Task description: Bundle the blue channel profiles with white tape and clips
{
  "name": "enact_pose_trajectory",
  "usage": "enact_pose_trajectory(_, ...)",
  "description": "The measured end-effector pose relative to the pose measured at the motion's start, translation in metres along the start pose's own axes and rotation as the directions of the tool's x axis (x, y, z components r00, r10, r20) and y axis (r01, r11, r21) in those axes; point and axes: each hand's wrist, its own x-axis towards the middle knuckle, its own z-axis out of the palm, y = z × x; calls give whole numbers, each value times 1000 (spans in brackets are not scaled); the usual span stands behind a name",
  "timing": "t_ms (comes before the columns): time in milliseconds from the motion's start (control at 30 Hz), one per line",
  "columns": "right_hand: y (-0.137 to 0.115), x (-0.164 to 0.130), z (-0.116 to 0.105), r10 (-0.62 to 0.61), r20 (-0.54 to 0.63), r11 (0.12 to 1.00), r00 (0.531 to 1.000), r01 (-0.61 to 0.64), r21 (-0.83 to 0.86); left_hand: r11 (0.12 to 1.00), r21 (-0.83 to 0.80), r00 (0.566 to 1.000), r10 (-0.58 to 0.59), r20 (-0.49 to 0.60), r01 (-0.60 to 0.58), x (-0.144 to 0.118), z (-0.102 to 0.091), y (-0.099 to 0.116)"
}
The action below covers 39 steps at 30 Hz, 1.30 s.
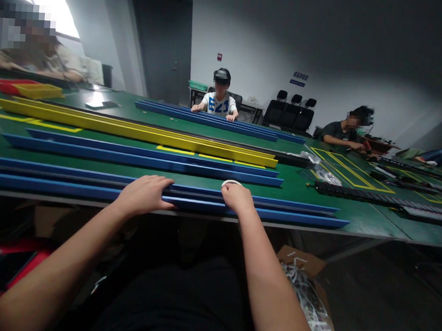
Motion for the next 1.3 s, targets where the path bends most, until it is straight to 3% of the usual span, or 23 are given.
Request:
enact_pose_trajectory(167,0,0,-2,-90,22,996,996,90,-5,1000,8,1000,19,-18,-19,0,2,-1)
enact_pose_trajectory(333,-1,1,2,-53,-22,999,998,53,5,1000,-3,1000,3,-15,-3,0,0,0)
enact_pose_trajectory(467,2,2,2,-82,-32,990,996,85,108,1000,3,1000,3,-10,-3,0,0,1)
enact_pose_trajectory(533,5,3,4,-92,-90,977,992,107,183,1000,6,1000,12,-21,-12,0,1,0)
enact_pose_trajectory(667,13,4,9,13,-245,929,970,78,361,1000,5,999,25,-35,-25,1,3,-2)
enact_pose_trajectory(800,16,5,12,74,-257,906,964,43,421,999,9,999,34,-33,-33,1,3,-1)
enact_pose_trajectory(1000,13,2,8,34,-271,960,962,44,277,1000,12,999,19,-30,-18,0,0,0)
enact_pose_trajectory(1167,7,-5,4,30,-210,991,977,-2,137,999,19,999,28,-32,-28,0,-1,2)
enact_pose_trajectory(1300,0,-11,3,-17,-255,999,967,8,-35,997,61,999,48,-14,-47,3,-1,2)
